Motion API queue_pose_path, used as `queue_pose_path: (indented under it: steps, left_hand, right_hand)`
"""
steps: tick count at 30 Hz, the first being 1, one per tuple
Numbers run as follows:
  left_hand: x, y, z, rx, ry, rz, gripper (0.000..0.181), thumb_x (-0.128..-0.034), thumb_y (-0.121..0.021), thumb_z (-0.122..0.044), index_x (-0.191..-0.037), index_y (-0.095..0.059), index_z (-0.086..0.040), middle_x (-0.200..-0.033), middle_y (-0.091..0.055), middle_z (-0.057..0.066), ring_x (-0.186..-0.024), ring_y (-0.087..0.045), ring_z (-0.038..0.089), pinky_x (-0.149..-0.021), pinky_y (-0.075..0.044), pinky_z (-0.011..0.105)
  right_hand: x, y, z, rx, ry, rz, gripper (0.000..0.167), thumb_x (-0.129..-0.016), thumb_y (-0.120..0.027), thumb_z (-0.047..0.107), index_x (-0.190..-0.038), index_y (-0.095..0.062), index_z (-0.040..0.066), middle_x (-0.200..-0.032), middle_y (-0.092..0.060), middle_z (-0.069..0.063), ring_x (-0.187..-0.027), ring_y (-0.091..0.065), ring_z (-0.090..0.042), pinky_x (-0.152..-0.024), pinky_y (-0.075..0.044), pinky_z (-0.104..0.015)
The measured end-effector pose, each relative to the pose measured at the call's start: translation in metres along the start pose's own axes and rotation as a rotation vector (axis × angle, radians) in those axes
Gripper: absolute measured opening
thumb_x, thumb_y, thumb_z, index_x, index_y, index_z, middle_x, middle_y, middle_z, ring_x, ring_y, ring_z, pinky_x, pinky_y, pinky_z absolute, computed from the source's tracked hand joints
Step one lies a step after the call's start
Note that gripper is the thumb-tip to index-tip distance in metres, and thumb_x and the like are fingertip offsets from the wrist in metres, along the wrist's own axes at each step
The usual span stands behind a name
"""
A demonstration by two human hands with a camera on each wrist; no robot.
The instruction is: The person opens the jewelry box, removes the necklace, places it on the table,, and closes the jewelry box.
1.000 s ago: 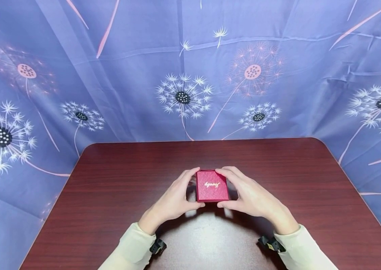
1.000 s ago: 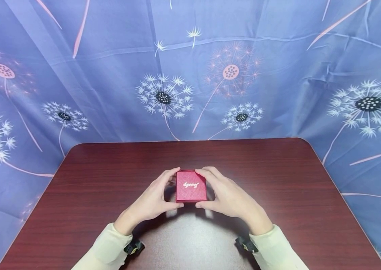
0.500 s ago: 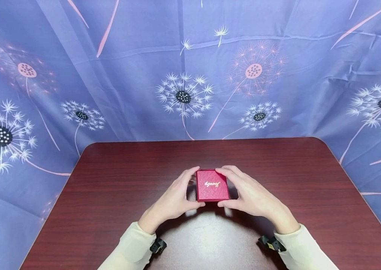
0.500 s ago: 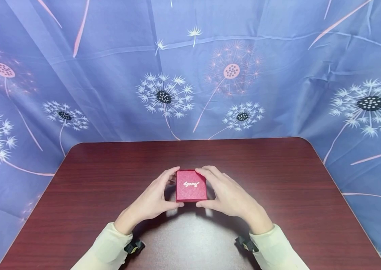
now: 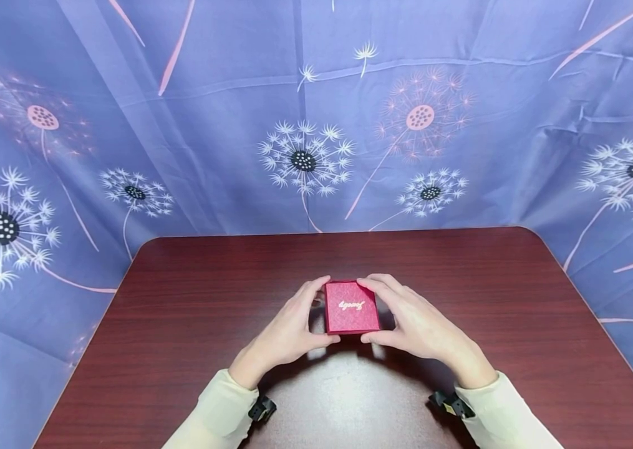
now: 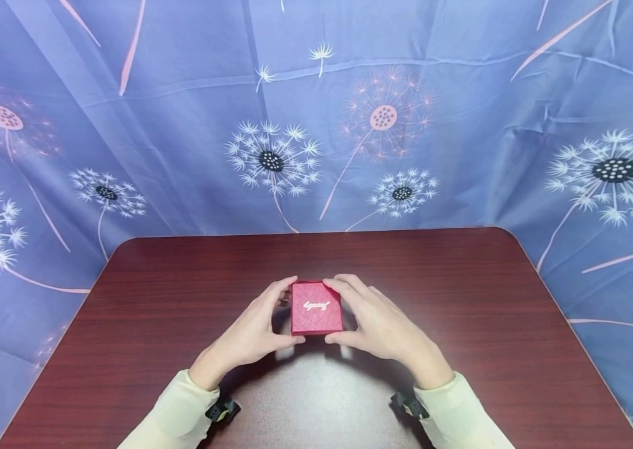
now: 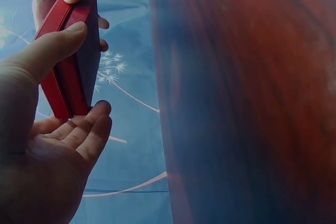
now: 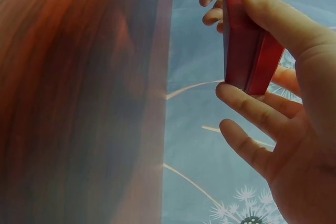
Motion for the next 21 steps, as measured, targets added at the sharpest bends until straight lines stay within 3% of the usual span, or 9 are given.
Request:
queue_pose_path:
  steps: [14, 21]
  left_hand:
    - [-0.0005, -0.0002, -0.0009, 0.013, -0.005, -0.008, 0.104, -0.0781, -0.098, -0.018, -0.161, -0.036, -0.008, -0.146, -0.053, 0.005, -0.129, -0.056, 0.016, -0.114, -0.046, 0.039]
    - [-0.0001, -0.0007, -0.0016, 0.01, -0.007, 0.004, 0.103, -0.0794, -0.097, -0.017, -0.16, -0.035, -0.002, -0.15, -0.051, 0.009, -0.133, -0.054, 0.018, -0.117, -0.043, 0.04]
  right_hand:
    - [-0.001, 0.0015, -0.0014, -0.01, 0.009, 0.008, 0.094, -0.081, -0.093, 0.047, -0.155, -0.05, 0.009, -0.148, -0.052, -0.002, -0.129, -0.057, -0.019, -0.109, -0.051, -0.044]
    - [0.0001, 0.0018, -0.0003, -0.02, -0.026, 0.034, 0.093, -0.081, -0.092, 0.048, -0.155, -0.05, 0.011, -0.149, -0.051, 0.001, -0.13, -0.057, -0.017, -0.109, -0.051, -0.042]
Point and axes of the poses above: each hand's wrist, its own x-axis away from the middle knuckle, its own y-axis out of the back of the hand, z = x × y, the point moved 1 cm from there along -x, towards the middle knuckle
